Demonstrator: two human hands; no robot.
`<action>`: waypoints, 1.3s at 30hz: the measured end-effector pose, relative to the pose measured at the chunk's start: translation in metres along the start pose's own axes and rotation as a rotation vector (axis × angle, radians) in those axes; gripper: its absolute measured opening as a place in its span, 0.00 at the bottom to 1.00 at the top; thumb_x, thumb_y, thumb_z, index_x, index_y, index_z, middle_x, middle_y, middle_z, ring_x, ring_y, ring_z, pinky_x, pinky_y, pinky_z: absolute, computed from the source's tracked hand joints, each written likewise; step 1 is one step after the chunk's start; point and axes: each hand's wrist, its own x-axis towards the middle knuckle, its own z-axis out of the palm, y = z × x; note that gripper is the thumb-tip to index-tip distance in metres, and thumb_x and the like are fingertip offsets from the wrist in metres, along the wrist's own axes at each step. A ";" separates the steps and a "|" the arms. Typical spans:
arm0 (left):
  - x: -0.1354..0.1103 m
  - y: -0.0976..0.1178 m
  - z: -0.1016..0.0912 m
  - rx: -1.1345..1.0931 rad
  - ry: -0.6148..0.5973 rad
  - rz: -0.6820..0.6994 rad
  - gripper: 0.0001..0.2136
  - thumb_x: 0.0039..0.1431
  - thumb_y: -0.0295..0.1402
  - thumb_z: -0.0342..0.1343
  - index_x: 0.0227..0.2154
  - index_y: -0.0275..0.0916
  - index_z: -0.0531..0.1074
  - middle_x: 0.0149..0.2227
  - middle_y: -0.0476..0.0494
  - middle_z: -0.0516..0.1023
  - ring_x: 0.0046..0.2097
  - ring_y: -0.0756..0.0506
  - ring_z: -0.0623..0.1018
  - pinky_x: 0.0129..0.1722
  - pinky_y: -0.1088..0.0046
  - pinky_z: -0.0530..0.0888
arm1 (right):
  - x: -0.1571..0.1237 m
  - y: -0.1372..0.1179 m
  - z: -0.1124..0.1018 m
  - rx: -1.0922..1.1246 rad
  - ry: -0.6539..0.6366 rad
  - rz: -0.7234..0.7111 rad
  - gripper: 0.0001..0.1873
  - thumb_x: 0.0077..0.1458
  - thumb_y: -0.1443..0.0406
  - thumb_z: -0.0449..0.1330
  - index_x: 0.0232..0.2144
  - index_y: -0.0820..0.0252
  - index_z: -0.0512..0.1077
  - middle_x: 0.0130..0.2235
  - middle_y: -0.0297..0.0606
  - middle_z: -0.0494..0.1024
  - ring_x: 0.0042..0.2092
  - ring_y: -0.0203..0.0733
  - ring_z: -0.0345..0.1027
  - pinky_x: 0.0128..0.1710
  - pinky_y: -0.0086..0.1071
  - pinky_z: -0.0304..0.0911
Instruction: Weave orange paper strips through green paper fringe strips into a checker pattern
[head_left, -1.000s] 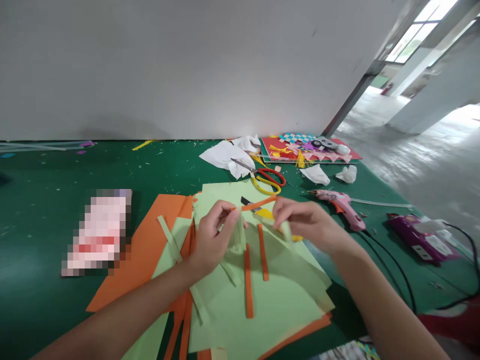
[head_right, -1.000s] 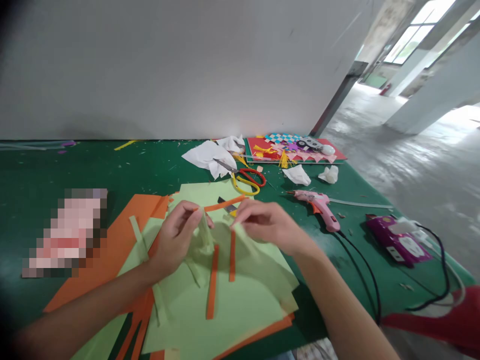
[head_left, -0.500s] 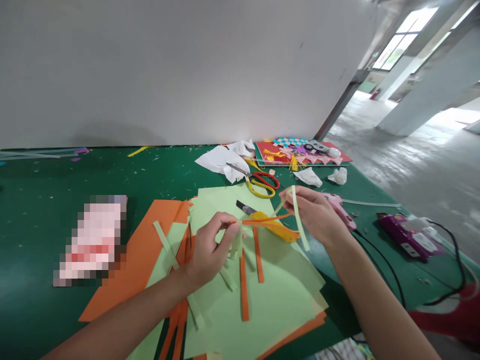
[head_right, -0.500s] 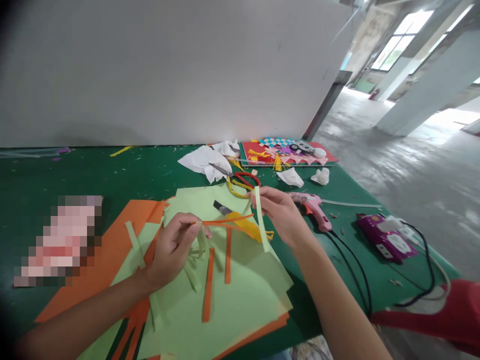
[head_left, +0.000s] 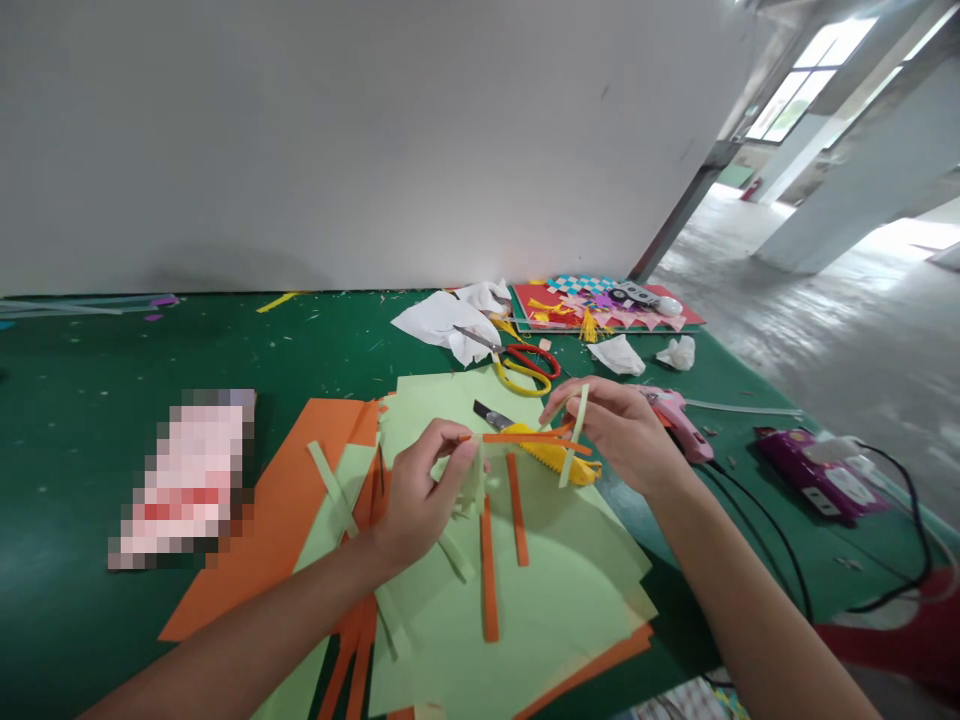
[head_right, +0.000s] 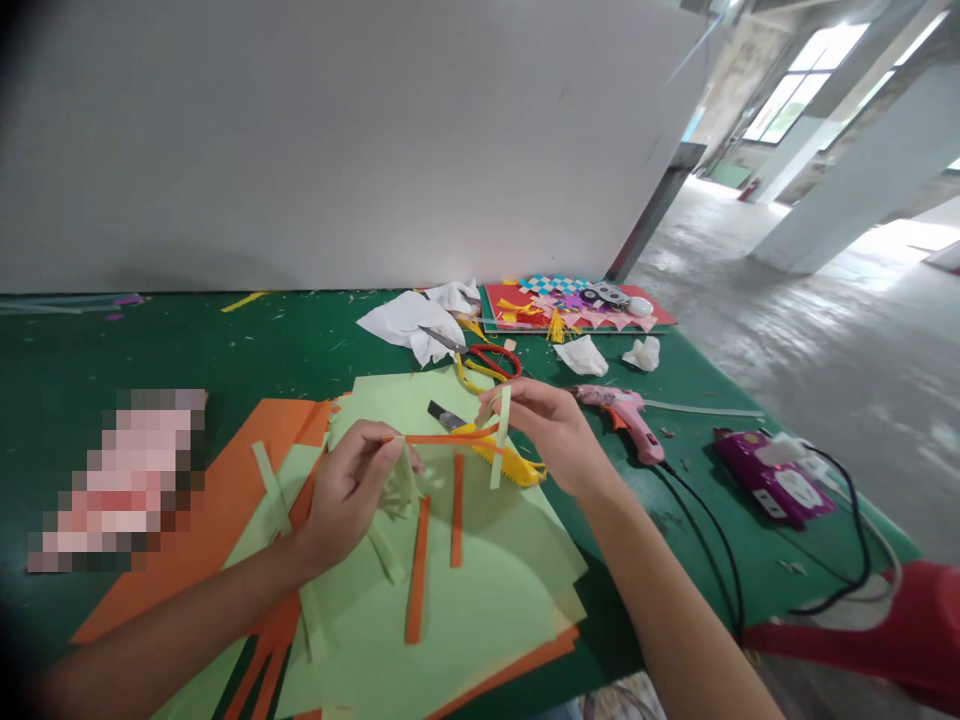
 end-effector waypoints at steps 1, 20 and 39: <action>0.000 0.000 0.000 0.002 0.002 -0.006 0.06 0.67 0.34 0.47 0.33 0.41 0.65 0.29 0.50 0.75 0.29 0.50 0.72 0.31 0.73 0.67 | -0.001 -0.001 0.002 0.015 -0.021 0.017 0.07 0.57 0.62 0.60 0.33 0.58 0.77 0.33 0.37 0.78 0.35 0.39 0.71 0.36 0.30 0.64; 0.008 0.003 0.000 -0.064 0.120 -0.126 0.09 0.66 0.38 0.48 0.32 0.40 0.65 0.27 0.50 0.74 0.28 0.51 0.72 0.28 0.75 0.66 | 0.000 0.001 0.009 0.176 -0.302 0.320 0.26 0.61 0.48 0.50 0.41 0.62 0.75 0.33 0.43 0.79 0.27 0.40 0.72 0.28 0.31 0.60; 0.009 0.002 0.001 -0.070 0.146 -0.103 0.09 0.66 0.37 0.49 0.31 0.40 0.65 0.28 0.50 0.69 0.30 0.50 0.70 0.33 0.74 0.67 | -0.006 -0.002 0.028 -0.295 -0.207 0.151 0.20 0.58 0.54 0.58 0.22 0.62 0.74 0.22 0.34 0.74 0.23 0.31 0.54 0.23 0.27 0.52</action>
